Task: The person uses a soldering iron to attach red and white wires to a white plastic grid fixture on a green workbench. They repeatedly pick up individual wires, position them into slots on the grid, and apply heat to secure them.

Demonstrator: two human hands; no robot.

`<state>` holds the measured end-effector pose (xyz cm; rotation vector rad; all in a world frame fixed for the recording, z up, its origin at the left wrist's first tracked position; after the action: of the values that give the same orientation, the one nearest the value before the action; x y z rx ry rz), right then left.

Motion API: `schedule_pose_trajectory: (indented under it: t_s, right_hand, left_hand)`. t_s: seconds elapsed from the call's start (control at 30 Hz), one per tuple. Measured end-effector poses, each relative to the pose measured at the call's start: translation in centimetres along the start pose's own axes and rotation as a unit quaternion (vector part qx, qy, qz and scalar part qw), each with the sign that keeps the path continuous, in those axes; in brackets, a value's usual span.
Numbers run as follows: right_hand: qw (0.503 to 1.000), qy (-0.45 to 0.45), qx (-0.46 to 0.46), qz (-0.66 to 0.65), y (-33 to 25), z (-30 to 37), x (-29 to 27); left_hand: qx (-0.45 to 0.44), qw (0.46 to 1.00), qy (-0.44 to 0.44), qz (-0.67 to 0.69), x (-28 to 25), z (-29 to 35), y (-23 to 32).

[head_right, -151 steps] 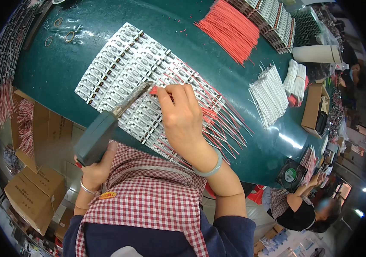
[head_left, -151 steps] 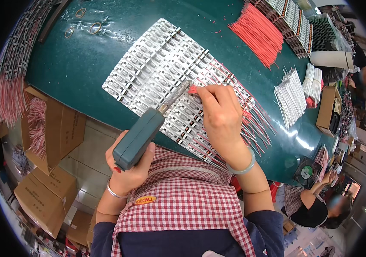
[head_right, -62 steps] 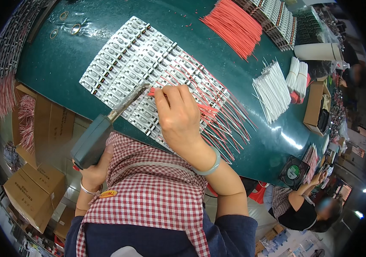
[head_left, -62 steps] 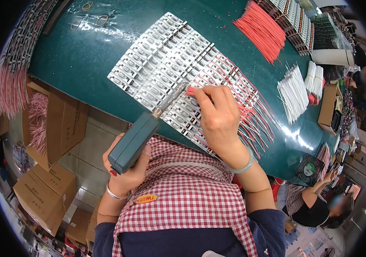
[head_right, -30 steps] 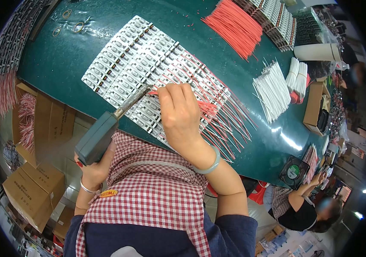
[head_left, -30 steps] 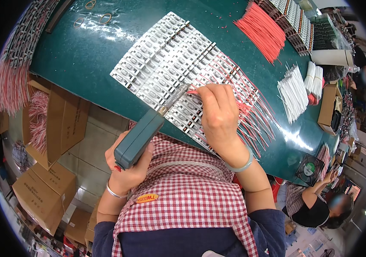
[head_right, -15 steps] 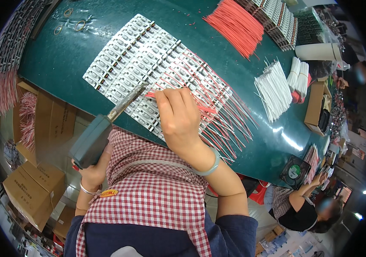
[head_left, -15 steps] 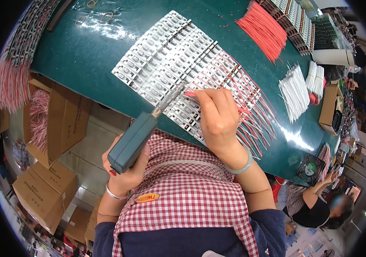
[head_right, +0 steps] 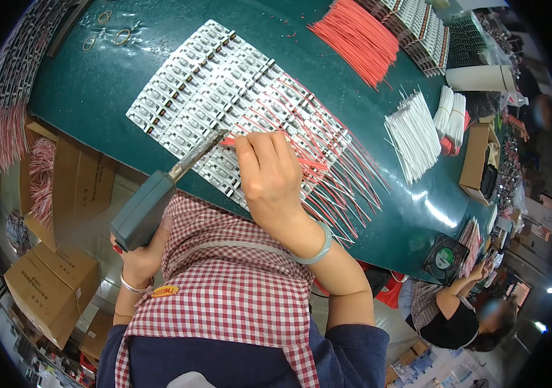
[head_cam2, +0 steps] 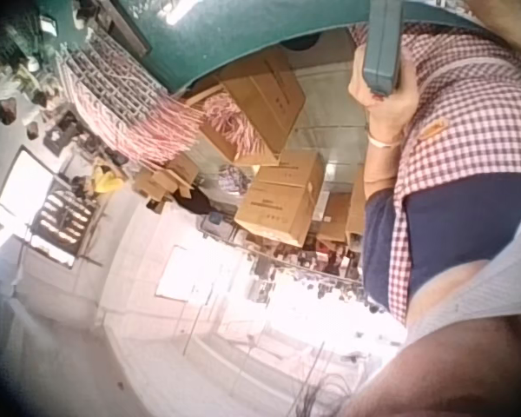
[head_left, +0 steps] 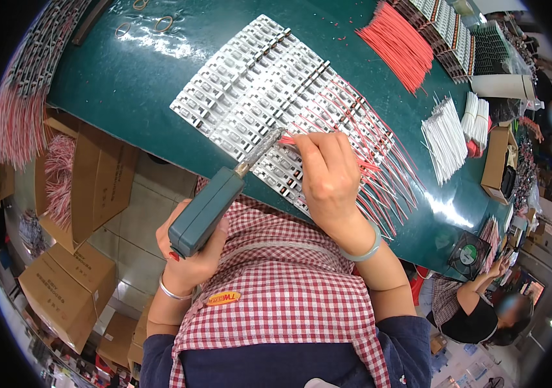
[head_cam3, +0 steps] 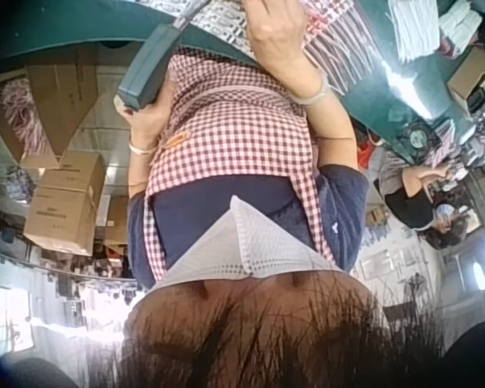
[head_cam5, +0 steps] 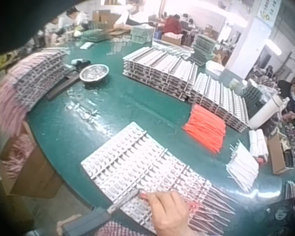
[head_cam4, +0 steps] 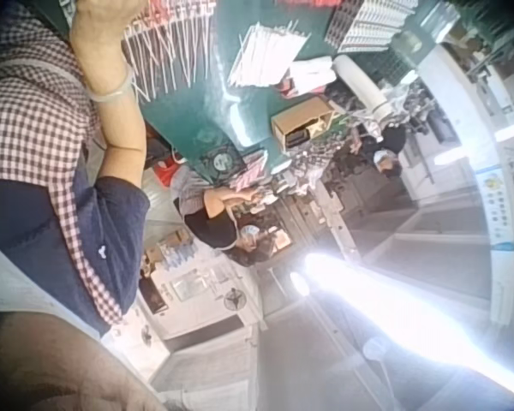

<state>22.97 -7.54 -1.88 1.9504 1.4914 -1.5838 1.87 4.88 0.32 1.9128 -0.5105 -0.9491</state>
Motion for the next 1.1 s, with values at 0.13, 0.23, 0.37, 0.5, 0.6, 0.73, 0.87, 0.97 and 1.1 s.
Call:
schedule_pose_trajectory:
  t_s: [0.13,0.23,0.37,0.5,0.6,0.73,0.87,0.97,1.1]
  right_hand:
    - [1.000,-0.001,0.001,-0.001,-0.1,0.0,0.0]
    - [1.000,-0.001,0.003,0.004,0.0,0.0,0.0]
    - [1.000,0.004,0.002,0.002,0.1,0.0,0.2]
    - [1.000,0.023,0.004,-0.017,-0.2,0.1,0.1]
    - [0.999,0.018,0.007,-0.030,-0.6,0.4,-0.2]
    - [0.999,-0.002,0.008,-0.032,-0.5,0.7,-0.1]
    - [0.999,-0.003,0.006,-0.033,-0.4,0.7,0.0]
    - [1.000,-0.002,0.003,-0.026,-0.6,0.6,0.0]
    - [1.000,-0.008,0.001,-0.018,-0.7,0.6,0.0]
  left_hand:
    - [-0.005,1.000,0.014,0.004,-0.1,0.6,-0.4]
    - [-0.013,1.000,0.016,-0.007,-0.3,0.9,-0.5]
    - [0.009,0.999,0.037,-0.003,-0.2,1.1,-0.8]
    - [0.017,0.999,0.046,-0.001,-0.2,1.5,-0.8]
    - [0.014,0.999,0.045,-0.005,-0.4,1.9,-1.0]
    - [0.026,0.999,0.045,-0.002,-0.3,2.1,-1.2]
    - [0.018,1.000,0.023,0.001,-0.4,1.9,-1.0]
    - [0.015,1.000,0.022,0.004,-0.4,2.0,-1.1]
    - [0.027,1.000,0.003,-0.012,-0.5,1.6,-0.9]
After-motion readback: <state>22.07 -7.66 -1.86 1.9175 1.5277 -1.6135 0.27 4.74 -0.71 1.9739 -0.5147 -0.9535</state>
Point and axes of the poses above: each hand's wrist, its own z-axis away from the middle knuckle, its own x-axis out of the palm, y = z × x, the point moved 1 cm from there along -z, towards the middle knuckle, and after that the axes turned 15 degrees about x, right-handed, at the moved point
